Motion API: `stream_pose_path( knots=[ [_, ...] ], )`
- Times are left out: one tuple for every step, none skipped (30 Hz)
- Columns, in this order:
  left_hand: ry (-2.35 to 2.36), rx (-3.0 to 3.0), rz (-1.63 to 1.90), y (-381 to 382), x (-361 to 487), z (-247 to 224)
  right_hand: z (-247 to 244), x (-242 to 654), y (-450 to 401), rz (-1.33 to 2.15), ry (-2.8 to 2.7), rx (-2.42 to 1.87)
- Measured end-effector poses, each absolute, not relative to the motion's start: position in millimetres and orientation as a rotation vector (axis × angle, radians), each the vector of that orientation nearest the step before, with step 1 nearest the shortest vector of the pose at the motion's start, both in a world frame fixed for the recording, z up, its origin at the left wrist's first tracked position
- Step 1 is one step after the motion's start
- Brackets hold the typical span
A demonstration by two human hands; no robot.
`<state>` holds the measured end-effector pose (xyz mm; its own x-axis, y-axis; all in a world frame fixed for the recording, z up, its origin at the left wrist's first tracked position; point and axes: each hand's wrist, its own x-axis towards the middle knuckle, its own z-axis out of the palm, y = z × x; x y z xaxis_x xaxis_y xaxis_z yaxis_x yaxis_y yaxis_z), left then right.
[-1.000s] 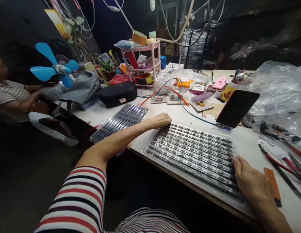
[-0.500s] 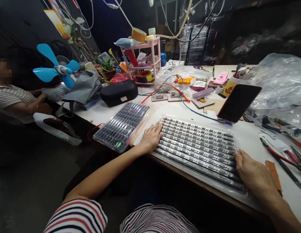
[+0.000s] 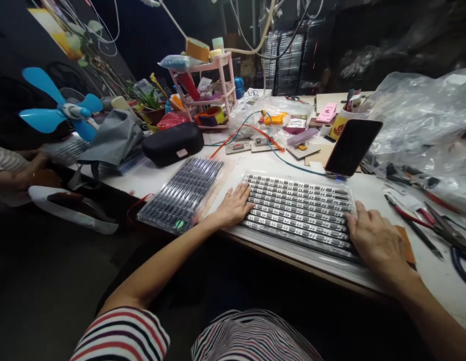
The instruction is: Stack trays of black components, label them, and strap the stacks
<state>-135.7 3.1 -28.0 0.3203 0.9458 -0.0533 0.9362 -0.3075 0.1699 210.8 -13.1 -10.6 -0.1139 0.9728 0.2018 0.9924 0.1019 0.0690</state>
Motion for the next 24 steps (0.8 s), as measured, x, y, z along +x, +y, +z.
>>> stream_pose_path(
  knots=[
    [1.723, 2.405, 0.083, 3, -136, -27, -14, 208, -15, -0.396, -2.301, -1.873],
    [1.722, 2.410, 0.095, 2, -137, -26, -16, 204, -17, -0.457, -2.381, -1.721],
    [1.736, 2.424, 0.119, 1, -137, -26, -19, 199, -18, -0.462, -2.487, -1.566],
    [1.757, 2.444, 0.150, 0, -137, -26, -22, 192, -20, -0.428, -2.593, -1.407],
    [1.781, 2.464, 0.183, -1, -137, -27, -24, 185, -21, -0.378, -2.677, -1.283],
    [1.802, 2.482, 0.216, -3, -137, -28, -25, 177, -23, -0.335, -2.738, -1.216],
    [1.815, 2.498, 0.248, -4, -137, -29, -26, 170, -25, -0.311, -2.766, -1.208],
    [1.817, 2.513, 0.280, -6, -137, -31, -27, 164, -27, -0.296, -2.780, -1.229],
    [1.819, 2.523, 0.317, -8, -137, -32, -27, 158, -28, -0.283, -2.782, -1.256],
    [1.826, 2.521, 0.360, -10, -137, -34, -27, 154, -30, -0.269, -2.778, -1.281],
    [1.840, 2.508, 0.405, -11, -137, -36, -27, 151, -32, -0.251, -2.776, -1.301],
    [1.854, 2.483, 0.443, -12, -137, -37, -27, 149, -33, -0.230, -2.773, -1.319],
    [1.862, 2.447, 0.470, -12, -138, -38, -27, 148, -34, -0.207, -2.771, -1.335],
    [1.857, 2.402, 0.485, -11, -139, -38, -26, 148, -35, -0.186, -2.767, -1.349],
    [1.833, 2.352, 0.492, -10, -140, -38, -26, 148, -35, -0.169, -2.763, -1.361],
    [1.790, 2.301, 0.495, -8, -142, -38, -26, 150, -35, -0.153, -2.762, -1.369],
    [1.729, 2.250, 0.501, -6, -145, -38, -24, 152, -34, -0.133, -2.763, -1.371],
    [1.664, 2.198, 0.519, -4, -147, -37, -23, 155, -33, -0.103, -2.768, -1.366],
    [1.611, 2.141, 0.556, -2, -150, -36, -21, 158, -30, -0.050, -2.782, -1.352],
    [1.577, 2.082, 0.611, -1, -153, -36, -18, 162, -27, 0.023, -2.796, -1.333],
    [1.562, 2.026, 0.675, -1, -156, -35, -16, 166, -22, 0.093, -2.792, -1.326],
    [1.566, 1.976, 0.740, -1, -158, -35, -14, 171, -18, 0.136, -2.762, -1.343],
    [1.582, 1.938, 0.792, -2, -160, -35, -13, 174, -13, 0.146, -2.713, -1.386],
    [1.599, 1.919, 0.822, -3, -161, -35, -12, 178, -8, 0.128, -2.660, -1.444]
  ],
)
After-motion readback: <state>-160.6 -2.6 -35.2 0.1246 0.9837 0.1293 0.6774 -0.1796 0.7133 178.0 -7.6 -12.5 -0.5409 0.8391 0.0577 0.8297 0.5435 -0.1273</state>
